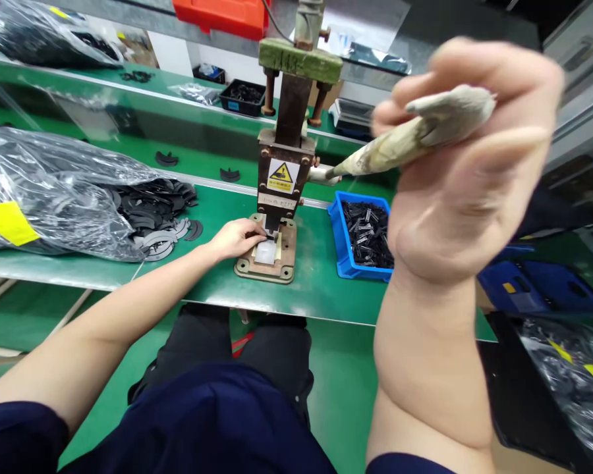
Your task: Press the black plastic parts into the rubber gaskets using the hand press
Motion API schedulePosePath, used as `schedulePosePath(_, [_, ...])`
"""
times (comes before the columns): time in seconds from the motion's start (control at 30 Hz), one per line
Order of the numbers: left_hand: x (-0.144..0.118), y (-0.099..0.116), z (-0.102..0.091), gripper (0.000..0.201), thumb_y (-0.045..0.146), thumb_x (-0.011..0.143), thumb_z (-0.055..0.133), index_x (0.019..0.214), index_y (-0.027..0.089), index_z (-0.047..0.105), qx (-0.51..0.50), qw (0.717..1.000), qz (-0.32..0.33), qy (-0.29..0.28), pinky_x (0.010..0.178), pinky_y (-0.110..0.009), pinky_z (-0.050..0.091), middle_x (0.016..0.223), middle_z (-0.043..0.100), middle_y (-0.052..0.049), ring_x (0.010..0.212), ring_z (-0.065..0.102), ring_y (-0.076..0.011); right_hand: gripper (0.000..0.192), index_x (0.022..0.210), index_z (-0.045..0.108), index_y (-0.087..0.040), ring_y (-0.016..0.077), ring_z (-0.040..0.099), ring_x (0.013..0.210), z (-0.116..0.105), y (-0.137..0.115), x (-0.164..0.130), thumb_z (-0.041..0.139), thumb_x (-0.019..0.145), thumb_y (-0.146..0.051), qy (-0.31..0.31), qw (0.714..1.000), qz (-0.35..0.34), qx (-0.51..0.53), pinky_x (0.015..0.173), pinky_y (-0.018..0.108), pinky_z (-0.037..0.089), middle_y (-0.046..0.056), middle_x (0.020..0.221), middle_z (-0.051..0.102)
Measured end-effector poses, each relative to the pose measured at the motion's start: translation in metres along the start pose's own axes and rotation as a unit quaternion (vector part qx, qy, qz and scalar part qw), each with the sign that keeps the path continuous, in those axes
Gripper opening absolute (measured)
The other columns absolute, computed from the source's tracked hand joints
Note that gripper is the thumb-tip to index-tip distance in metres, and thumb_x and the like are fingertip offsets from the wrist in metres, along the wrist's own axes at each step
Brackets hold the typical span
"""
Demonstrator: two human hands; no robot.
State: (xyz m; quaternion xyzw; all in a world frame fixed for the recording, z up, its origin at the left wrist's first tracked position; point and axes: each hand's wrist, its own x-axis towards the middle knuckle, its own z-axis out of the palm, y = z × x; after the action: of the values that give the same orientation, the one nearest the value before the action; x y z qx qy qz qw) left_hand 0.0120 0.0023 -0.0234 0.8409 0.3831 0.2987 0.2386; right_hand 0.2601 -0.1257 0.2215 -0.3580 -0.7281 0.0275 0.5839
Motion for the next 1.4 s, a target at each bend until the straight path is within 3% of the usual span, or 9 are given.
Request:
schedulePosePath(0.13, [0.002,0.001,-0.002,0.021,0.036,0.101,0.064,0.102,0.023,0.082,0.018,0.999,0.029,-0.021,0.107,-0.04,0.052,0.113,0.082,-0.006,0.114,0.072,-0.0253,0.033,0.103,0.068,-0.027,0.0144,0.068,0.079,0.021,-0.003,-0.008,0.057,0.101,-0.058,0.095,0.995,0.016,0.026,0.083,0.038,0.062,0.001,0.088,0.059])
schedulePosePath(0.23, [0.001,0.0,-0.002,0.022,0.035,0.102,0.064,0.102,0.021,0.081,0.018,0.999,0.037,-0.014,0.105,-0.04,0.052,0.112,0.082,-0.007,0.111,0.072,-0.0251,0.025,0.078,0.057,-0.028,0.0154,0.06,0.069,0.038,0.003,-0.036,0.063,0.099,-0.04,0.13,0.99,-0.028,0.056,0.074,0.039,0.059,-0.002,0.07,0.05])
schedulePosePath(0.43, [0.0,-0.001,0.005,0.02,0.035,0.102,0.065,0.103,0.021,0.08,0.009,1.0,0.026,0.0,0.104,-0.04,0.052,0.113,0.081,-0.007,0.112,0.072,-0.0252,0.028,0.065,0.052,-0.026,0.0171,0.063,0.073,0.056,0.023,-0.117,0.067,0.087,-0.032,0.121,0.991,-0.056,0.025,0.105,0.055,0.054,-0.004,0.06,0.056])
schedulePosePath(0.53, [-0.003,-0.003,0.002,0.021,0.033,0.103,0.063,0.107,0.021,0.079,0.002,0.999,0.043,-0.005,0.107,-0.04,0.051,0.117,0.081,-0.007,0.115,0.071,-0.0247,0.027,0.064,0.053,-0.027,0.019,0.064,0.074,0.061,0.034,-0.138,0.071,0.083,-0.035,0.144,0.988,-0.047,0.015,0.109,0.059,0.052,-0.004,0.06,0.059])
schedulePosePath(0.7, [-0.026,-0.027,-0.05,0.028,0.036,0.101,0.064,0.122,0.02,0.076,0.156,0.987,-0.026,-0.012,0.109,-0.045,0.047,0.125,0.075,-0.013,0.12,0.066,-0.0306,0.018,0.068,0.065,-0.033,0.0195,0.063,0.071,0.07,0.045,-0.141,0.073,0.082,-0.039,0.196,0.978,-0.064,0.043,0.107,0.058,0.054,-0.005,0.058,0.057])
schedulePosePath(0.8, [-0.05,-0.051,-0.092,0.039,0.045,0.098,0.068,0.123,0.016,0.074,0.294,0.944,-0.148,0.0,0.108,-0.05,0.043,0.126,0.07,-0.019,0.125,0.06,-0.0382,0.009,0.076,0.074,-0.035,0.019,0.064,0.071,0.076,0.046,-0.14,0.074,0.084,-0.039,0.215,0.972,-0.08,0.052,0.106,0.057,0.055,-0.004,0.058,0.056])
schedulePosePath(0.9, [-0.07,-0.069,-0.114,0.051,0.057,0.093,0.072,0.121,0.015,0.075,0.36,0.907,-0.216,-0.018,0.106,-0.052,0.041,0.13,0.066,-0.022,0.129,0.054,-0.043,0.006,0.082,0.078,-0.038,0.0189,0.063,0.069,0.08,0.046,-0.139,0.073,0.086,-0.038,0.242,0.965,-0.083,0.055,0.105,0.056,0.056,-0.004,0.057,0.053])
schedulePosePath(1.23, [-0.068,-0.087,-0.102,0.047,0.06,0.085,0.079,0.11,0.02,0.08,0.338,0.915,-0.209,-0.065,0.101,-0.045,0.047,0.127,0.069,-0.018,0.123,0.059,-0.0385,0.014,0.074,0.07,-0.036,0.0205,0.066,0.073,0.072,0.046,-0.144,0.074,0.086,-0.044,0.207,0.976,-0.055,0.03,0.108,0.058,0.057,-0.004,0.059,0.057])
schedulePosePath(1.4, [-0.06,-0.081,-0.083,0.033,0.051,0.085,0.08,0.098,0.022,0.07,0.269,0.943,-0.185,-0.058,0.089,-0.04,0.05,0.103,0.074,-0.013,0.103,0.068,-0.0325,0.011,0.075,0.072,-0.036,0.0197,0.064,0.071,0.075,0.047,-0.142,0.074,0.085,-0.042,0.219,0.972,-0.071,0.044,0.106,0.059,0.056,-0.004,0.057,0.055])
